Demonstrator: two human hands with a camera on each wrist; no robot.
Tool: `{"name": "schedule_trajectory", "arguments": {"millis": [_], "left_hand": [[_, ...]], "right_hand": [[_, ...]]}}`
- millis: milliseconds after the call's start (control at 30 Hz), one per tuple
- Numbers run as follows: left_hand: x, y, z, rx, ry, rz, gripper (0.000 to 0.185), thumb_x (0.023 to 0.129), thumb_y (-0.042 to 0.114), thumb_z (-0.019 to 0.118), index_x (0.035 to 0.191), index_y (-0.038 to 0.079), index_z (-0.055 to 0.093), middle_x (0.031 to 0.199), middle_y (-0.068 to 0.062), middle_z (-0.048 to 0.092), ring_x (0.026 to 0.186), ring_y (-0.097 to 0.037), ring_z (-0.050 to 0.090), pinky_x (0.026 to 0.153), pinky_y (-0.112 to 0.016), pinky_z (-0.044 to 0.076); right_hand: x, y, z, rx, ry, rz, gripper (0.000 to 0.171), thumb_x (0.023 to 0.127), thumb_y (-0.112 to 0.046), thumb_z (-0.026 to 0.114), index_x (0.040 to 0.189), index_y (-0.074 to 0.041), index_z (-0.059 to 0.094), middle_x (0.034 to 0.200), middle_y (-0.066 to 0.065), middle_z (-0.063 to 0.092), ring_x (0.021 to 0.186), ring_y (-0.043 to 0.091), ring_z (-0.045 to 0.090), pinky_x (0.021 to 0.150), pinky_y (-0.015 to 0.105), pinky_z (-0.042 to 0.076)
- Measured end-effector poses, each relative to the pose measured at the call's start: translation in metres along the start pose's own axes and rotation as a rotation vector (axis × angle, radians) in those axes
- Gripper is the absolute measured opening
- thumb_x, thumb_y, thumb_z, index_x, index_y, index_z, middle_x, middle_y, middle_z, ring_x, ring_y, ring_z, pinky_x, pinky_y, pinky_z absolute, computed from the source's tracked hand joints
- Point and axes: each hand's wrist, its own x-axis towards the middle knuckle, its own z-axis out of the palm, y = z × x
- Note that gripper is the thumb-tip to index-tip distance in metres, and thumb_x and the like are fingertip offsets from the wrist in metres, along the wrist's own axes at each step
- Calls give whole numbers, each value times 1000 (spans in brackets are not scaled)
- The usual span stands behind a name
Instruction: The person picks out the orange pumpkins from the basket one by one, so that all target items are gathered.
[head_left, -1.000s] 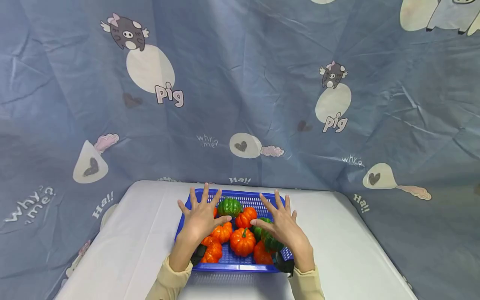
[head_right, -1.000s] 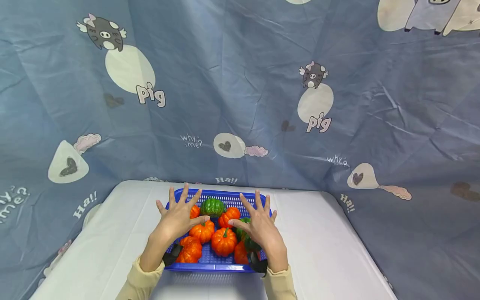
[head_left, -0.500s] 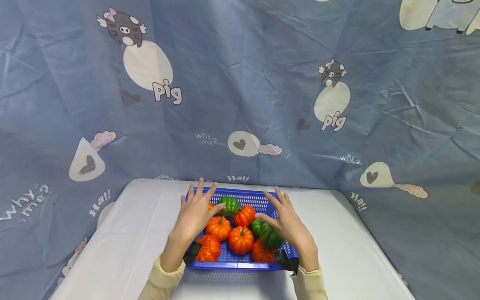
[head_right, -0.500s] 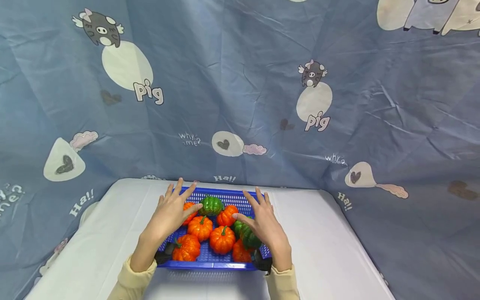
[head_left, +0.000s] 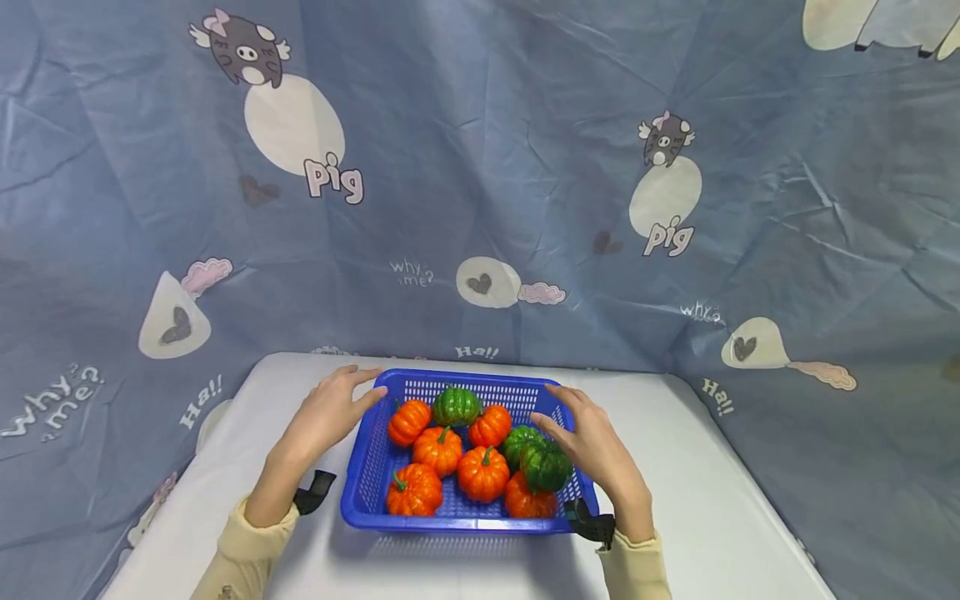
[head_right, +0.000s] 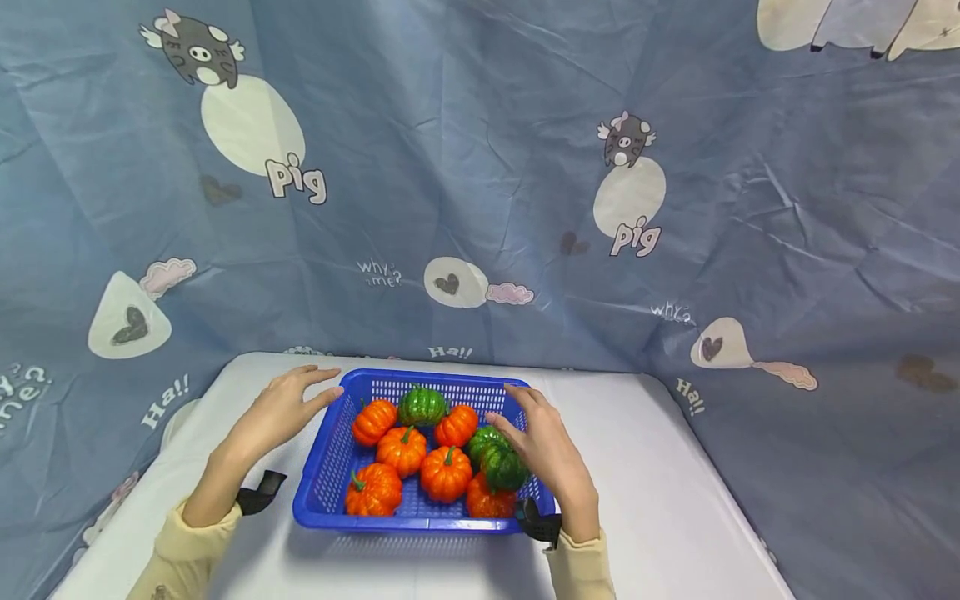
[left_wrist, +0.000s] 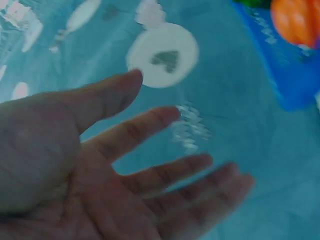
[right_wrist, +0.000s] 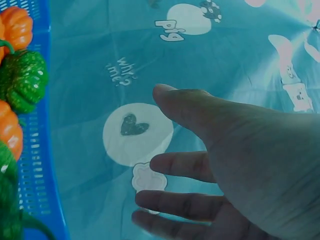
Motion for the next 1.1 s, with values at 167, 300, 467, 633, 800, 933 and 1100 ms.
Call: {"name": "schedule_trajectory", "arguments": {"millis": [167,300,467,633,800,933,1100], "left_hand": [[11,-33,2,-93,-76,-18,41,98,26,55,130,1,58,132,-28,55,118,-47,54,93,-61,48],[14,-48,12,-205,-205,-104,50,97,24,57,136,-6,49,131,-36,50,102,-45,64,80,-52,58],[15,-56,25,-363,-295,-227,57,96,19,59,136,-18,39,117,-37,57,87,-34,70,65,-38,62],[18,-60,30,-407,-298,-268,54,96,16,58,132,-20,42,96,-25,67,73,-21,70,60,-34,61],[18,-64,35,-433,-302,-286,53,95,12,60,132,-20,42,90,-20,69,66,-17,69,58,-34,61],[17,-65,38,-450,-296,-276,53,94,11,61,132,-20,42,86,-18,68,63,-17,68,57,-34,61],[18,-65,40,-455,-287,-272,52,94,12,61,132,-18,44,83,-16,67,59,-16,67,55,-33,60]], "right_hand": [[-3,6,-2,-11,-18,10,61,90,-51,61,138,-14,53,136,12,56,127,32,53,108,52,42],[-8,12,0,16,-41,15,63,89,-50,63,137,-10,54,133,14,58,116,34,60,101,49,49],[-15,16,2,59,-92,45,60,87,-43,68,132,-4,57,130,13,61,112,34,63,97,46,52],[-20,18,2,67,-165,47,52,86,-40,71,122,-4,63,122,12,66,105,28,67,90,42,56],[-22,21,0,45,-261,8,39,87,-37,71,109,-5,68,104,8,71,92,19,69,79,32,59],[-26,23,-4,-4,-287,8,36,84,-38,73,101,-6,70,93,4,71,85,15,67,73,28,58],[-34,26,-9,-19,-323,-9,31,83,-37,74,93,-8,71,83,-3,68,74,7,62,64,20,54]]}}
